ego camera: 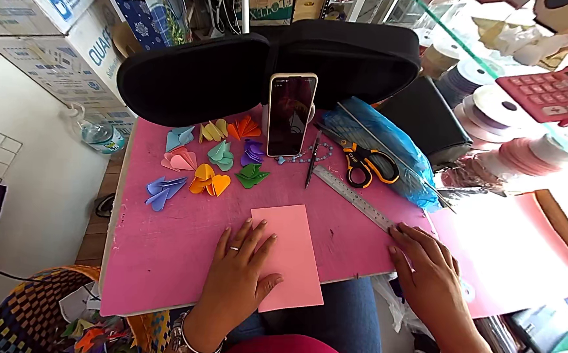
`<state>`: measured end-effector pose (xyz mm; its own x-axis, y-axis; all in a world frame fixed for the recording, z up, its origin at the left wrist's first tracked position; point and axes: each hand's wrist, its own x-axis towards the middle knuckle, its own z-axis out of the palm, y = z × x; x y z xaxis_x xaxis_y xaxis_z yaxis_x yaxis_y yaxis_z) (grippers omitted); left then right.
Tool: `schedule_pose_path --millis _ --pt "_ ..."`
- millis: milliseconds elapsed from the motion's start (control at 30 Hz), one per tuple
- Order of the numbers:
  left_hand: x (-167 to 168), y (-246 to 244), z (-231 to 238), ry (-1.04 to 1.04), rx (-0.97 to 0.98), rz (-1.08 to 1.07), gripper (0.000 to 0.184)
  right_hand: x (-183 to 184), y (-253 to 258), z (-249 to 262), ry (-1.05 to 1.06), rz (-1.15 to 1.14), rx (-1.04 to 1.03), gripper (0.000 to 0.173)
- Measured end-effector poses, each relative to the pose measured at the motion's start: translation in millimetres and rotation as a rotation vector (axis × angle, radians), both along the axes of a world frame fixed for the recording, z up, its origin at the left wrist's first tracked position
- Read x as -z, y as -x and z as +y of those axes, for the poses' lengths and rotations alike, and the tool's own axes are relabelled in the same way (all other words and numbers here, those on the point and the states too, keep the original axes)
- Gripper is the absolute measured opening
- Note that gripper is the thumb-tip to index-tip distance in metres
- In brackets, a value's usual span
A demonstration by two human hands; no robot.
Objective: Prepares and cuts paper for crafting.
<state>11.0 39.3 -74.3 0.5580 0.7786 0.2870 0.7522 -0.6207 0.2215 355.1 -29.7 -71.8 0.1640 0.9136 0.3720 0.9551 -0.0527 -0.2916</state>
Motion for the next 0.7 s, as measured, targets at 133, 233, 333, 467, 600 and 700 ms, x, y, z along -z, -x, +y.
schedule_pose_path --millis 133,233,333,467,600,700 --pt "-6 5 6 0.032 0.036 0.016 0.066 -10 -5 -24 0.116 0.076 -0.019 0.057" --pt "-12 11 10 0.066 0.047 0.031 0.063 -19 -10 -36 0.18 0.099 -0.04 0.048" --pt "-20 14 11 0.106 0.047 0.02 0.048 -29 -14 -43 0.231 0.144 -0.036 0.043" --pt "-35 -2 3 0.072 -0.023 -0.006 0.044 -63 -23 -54 0.363 0.221 -0.024 0.052" --pt "-33 -36 -8 0.027 -0.078 -0.023 0.058 -97 -36 -68 0.382 0.355 -0.055 0.051" --pt "-23 -60 -12 -0.002 -0.097 0.001 0.069 -99 -38 -71 0.217 0.601 -0.172 0.053"
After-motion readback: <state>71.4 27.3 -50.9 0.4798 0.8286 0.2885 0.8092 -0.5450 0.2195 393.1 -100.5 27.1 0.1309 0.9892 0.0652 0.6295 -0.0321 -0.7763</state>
